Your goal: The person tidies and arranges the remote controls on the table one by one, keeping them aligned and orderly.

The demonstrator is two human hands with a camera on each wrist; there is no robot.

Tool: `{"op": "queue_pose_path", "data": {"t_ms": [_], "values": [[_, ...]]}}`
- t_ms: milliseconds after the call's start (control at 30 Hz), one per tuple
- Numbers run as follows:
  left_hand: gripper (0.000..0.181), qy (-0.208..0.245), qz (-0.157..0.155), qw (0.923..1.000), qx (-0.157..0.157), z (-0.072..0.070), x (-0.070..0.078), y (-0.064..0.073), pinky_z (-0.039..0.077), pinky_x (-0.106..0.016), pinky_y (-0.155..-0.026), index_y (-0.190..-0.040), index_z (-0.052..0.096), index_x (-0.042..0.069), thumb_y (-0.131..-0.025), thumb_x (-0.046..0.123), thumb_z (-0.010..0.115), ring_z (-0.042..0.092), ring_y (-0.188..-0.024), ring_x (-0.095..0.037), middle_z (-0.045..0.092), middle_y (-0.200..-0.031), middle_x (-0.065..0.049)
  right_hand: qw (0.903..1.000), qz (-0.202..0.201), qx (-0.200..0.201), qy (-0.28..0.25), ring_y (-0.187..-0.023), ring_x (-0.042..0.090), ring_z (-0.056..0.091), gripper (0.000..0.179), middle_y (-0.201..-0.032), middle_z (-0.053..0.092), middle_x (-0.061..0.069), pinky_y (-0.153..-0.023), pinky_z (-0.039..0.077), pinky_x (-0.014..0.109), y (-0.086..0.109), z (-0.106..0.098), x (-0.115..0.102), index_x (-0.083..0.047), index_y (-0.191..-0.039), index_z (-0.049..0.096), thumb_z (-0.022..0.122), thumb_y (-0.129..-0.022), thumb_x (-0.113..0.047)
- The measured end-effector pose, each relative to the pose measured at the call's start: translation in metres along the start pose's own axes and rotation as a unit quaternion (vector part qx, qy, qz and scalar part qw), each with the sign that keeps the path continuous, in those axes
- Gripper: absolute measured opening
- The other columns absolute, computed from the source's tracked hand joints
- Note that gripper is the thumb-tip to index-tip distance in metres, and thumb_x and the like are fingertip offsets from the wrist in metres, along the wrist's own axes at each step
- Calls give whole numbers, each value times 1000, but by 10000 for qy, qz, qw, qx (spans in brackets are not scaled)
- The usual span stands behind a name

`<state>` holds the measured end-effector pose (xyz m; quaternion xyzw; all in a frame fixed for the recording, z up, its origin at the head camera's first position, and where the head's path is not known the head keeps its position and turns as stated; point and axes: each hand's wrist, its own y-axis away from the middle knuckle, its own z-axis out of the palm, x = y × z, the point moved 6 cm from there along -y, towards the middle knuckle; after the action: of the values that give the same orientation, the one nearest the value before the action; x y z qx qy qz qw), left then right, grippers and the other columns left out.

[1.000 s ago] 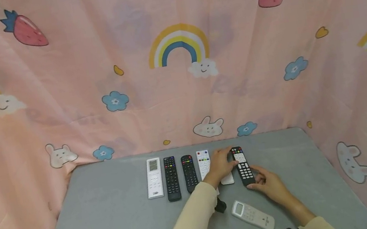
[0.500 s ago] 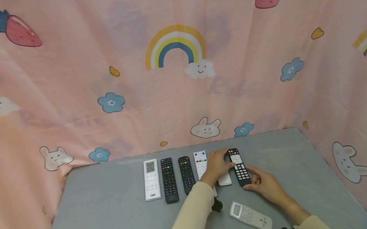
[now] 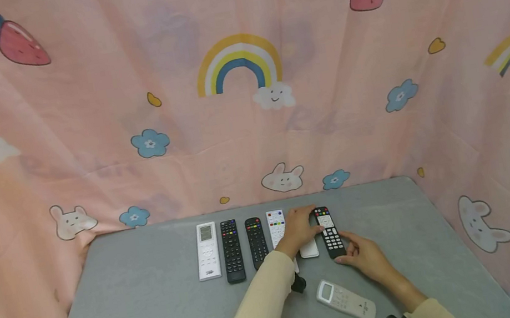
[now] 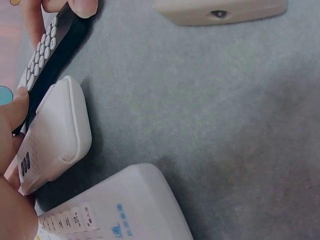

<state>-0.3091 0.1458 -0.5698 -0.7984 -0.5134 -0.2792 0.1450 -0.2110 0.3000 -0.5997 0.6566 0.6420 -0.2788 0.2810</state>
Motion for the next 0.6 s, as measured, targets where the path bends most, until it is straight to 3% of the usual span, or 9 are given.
{"op": "queue_pose_path", "data": {"t_ms": [333,500,600], "values": [[61,-325,86,9994,67,-2,-3,-5,39,-38,-114,-143,52,19,-89,39,72,51,-133,-21,59,-143,1,9996,137,-196,-168,-58,3,47,79,-69,59,-1,-55,41,20,1,1,-1,1,-141,50,85,-75,-24],[52,-209,632,9975,217,-26,12,3,40,-38,-114,-140,55,17,-93,35,69,51,-134,-22,59,-142,0,9988,89,-398,-269,-65,3,54,77,-79,66,1,-61,46,19,6,-12,-5,1,-143,46,82,-80,-25],[47,22,1092,9938,202,-40,23,15,39,-36,-115,-138,56,19,-94,33,66,51,-135,-18,59,-142,2,9992,-39,-336,-193,-69,2,56,73,-85,69,2,-64,48,19,15,-25,-9,-1,-144,46,80,-83,-24]]}}
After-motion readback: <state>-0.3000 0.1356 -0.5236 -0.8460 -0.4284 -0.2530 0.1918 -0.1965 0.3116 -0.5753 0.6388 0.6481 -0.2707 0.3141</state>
